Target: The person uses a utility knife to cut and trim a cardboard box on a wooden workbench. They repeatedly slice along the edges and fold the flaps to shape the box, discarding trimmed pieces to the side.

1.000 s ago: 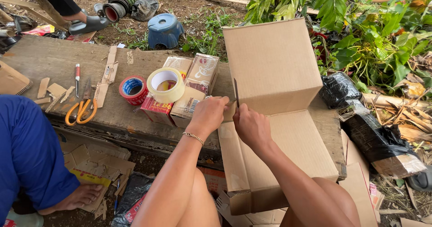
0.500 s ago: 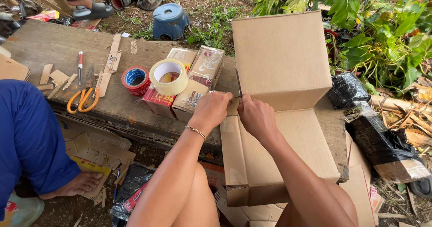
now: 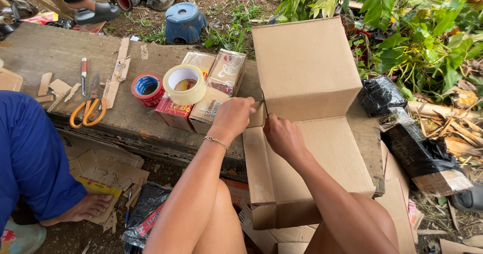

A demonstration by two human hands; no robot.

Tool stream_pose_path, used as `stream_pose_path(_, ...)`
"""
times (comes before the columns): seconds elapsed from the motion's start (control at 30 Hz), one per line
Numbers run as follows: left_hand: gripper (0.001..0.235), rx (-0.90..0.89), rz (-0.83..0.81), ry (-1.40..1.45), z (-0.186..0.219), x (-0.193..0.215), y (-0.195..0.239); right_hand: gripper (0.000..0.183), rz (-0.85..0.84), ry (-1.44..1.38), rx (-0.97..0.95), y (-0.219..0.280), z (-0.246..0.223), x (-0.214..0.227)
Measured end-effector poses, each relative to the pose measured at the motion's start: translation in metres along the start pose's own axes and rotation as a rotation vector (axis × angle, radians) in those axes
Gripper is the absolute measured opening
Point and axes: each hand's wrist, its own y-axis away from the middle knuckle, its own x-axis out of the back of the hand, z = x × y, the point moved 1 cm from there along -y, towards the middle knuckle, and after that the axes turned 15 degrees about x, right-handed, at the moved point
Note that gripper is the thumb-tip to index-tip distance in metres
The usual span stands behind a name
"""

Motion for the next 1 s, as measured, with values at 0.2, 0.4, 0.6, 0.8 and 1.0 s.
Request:
stream_pose_path(0.2,0.02,-0.044,0.15,0.094,0.002,0.001,0.006,0.022,-0.041,-0.016,-0.032,0.003,-0.001,0.006)
stream_pose_path(0.4,0.017,-0.103,0.24,0.124,0.005,0.003,0.005,0.025,-0.038,0.032,-0.052,0.005,-0.008,0.012)
stream_pose_path(0.6,0.01,-0.093,0.218,0.149,0.004,-0.002,0.003,0.023,0.04,0.128,-0.01,0.009,-0.01,0.02)
stream_pose_path(0.8,0.009,-0.144,0.256,0.129,0.006,-0.003,0.015,0.028,0.128,0.203,0.032,-0.001,-0.01,0.019)
stream_pose_path(1.0,0.011,-0.127,0.273,0.068,0.011,0.002,0.023,0.034,0.182,0.229,0.065,-0.011,-0.013,0.016)
